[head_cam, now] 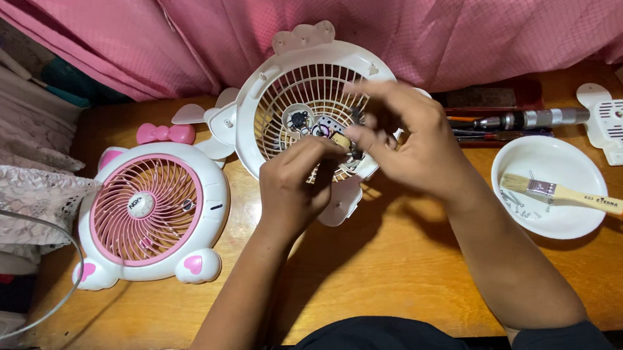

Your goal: The person uses a screwdriver to remove screws from the rear grille of a small electric fan. They then detach the motor assembly from the grille and place the removed screws into a small white bowl.

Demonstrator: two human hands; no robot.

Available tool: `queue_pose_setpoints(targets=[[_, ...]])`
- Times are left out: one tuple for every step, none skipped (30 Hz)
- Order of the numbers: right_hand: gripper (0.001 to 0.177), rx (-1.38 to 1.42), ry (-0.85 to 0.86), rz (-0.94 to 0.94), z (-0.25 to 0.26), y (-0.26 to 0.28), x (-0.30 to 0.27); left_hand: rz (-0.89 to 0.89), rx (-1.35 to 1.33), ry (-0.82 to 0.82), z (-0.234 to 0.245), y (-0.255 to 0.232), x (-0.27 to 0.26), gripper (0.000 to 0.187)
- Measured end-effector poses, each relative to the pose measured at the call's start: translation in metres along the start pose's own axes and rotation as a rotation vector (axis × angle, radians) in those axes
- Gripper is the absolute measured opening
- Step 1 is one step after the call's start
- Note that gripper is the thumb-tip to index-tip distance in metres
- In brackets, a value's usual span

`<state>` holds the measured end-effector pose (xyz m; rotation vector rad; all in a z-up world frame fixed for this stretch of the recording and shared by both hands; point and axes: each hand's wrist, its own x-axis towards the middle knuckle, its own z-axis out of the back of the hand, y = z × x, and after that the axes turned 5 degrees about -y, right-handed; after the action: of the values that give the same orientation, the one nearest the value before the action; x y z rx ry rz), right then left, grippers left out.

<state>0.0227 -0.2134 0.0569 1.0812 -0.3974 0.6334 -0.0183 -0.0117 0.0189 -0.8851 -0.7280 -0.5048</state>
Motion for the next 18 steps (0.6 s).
queue_pose_setpoints(targets=[[0.036, 0.004, 0.017, 0.064, 0.000, -0.004, 0.000, 0.037, -0.014, -0.011, 0.000, -0.001, 0.000, 0.019], [0.031, 0.009, 0.034, 0.128, 0.000, -0.009, 0.000, 0.073, -0.028, -0.021, -0.001, -0.002, 0.000, 0.019], [0.027, 0.013, 0.051, 0.192, 0.002, -0.013, 0.000, 0.108, -0.042, -0.031, -0.001, -0.003, 0.000, 0.020], [0.028, 0.008, 0.106, 0.147, 0.004, -0.016, -0.002, 0.117, -0.039, -0.050, 0.000, -0.002, 0.001, 0.021], [0.030, 0.003, 0.162, 0.103, 0.006, -0.019, -0.003, 0.125, -0.036, -0.069, 0.001, -0.001, 0.002, 0.022], [0.034, -0.001, 0.218, 0.057, 0.009, -0.021, -0.005, 0.134, -0.033, -0.086, 0.001, 0.000, 0.003, 0.023], [0.039, 0.086, 0.289, 0.068, 0.012, -0.023, -0.006, 0.134, -0.016, -0.085, 0.001, 0.000, 0.002, 0.022], [0.045, 0.172, 0.361, 0.082, 0.014, -0.024, -0.007, 0.132, 0.001, -0.086, 0.000, 0.001, 0.002, 0.021], [0.051, 0.258, 0.432, 0.095, 0.016, -0.024, -0.008, 0.131, 0.018, -0.087, 0.000, 0.001, 0.003, 0.020], [0.056, 0.275, 0.438, 0.095, 0.019, -0.024, -0.009, 0.119, 0.067, -0.075, -0.001, 0.001, 0.003, 0.019], [0.061, 0.291, 0.443, 0.096, 0.019, -0.024, -0.010, 0.106, 0.116, -0.063, -0.002, 0.001, 0.003, 0.018], [0.067, 0.308, 0.449, 0.098, 0.019, -0.023, -0.011, 0.093, 0.166, -0.051, -0.002, 0.001, 0.003, 0.017], [0.065, 0.206, 0.400, 0.084, 0.019, -0.023, -0.012, 0.076, 0.124, -0.047, -0.002, 0.000, 0.002, 0.018], [0.064, 0.104, 0.350, 0.071, 0.017, -0.024, -0.011, 0.056, 0.084, -0.044, -0.001, -0.001, 0.001, 0.018], [0.062, 0.002, 0.299, 0.059, 0.015, -0.024, -0.010, 0.036, 0.043, -0.041, -0.001, -0.002, 0.000, 0.019], [0.059, -0.004, 0.306, 0.062, 0.014, -0.025, -0.009, 0.065, 0.031, -0.047, 0.000, -0.002, 0.000, 0.019], [0.058, -0.011, 0.313, 0.065, 0.015, -0.026, -0.008, 0.094, 0.019, -0.053, 0.000, -0.003, 0.001, 0.019], [0.057, -0.018, 0.320, 0.067, 0.017, -0.027, -0.007, 0.123, 0.007, -0.058, 0.000, -0.003, 0.001, 0.019]])
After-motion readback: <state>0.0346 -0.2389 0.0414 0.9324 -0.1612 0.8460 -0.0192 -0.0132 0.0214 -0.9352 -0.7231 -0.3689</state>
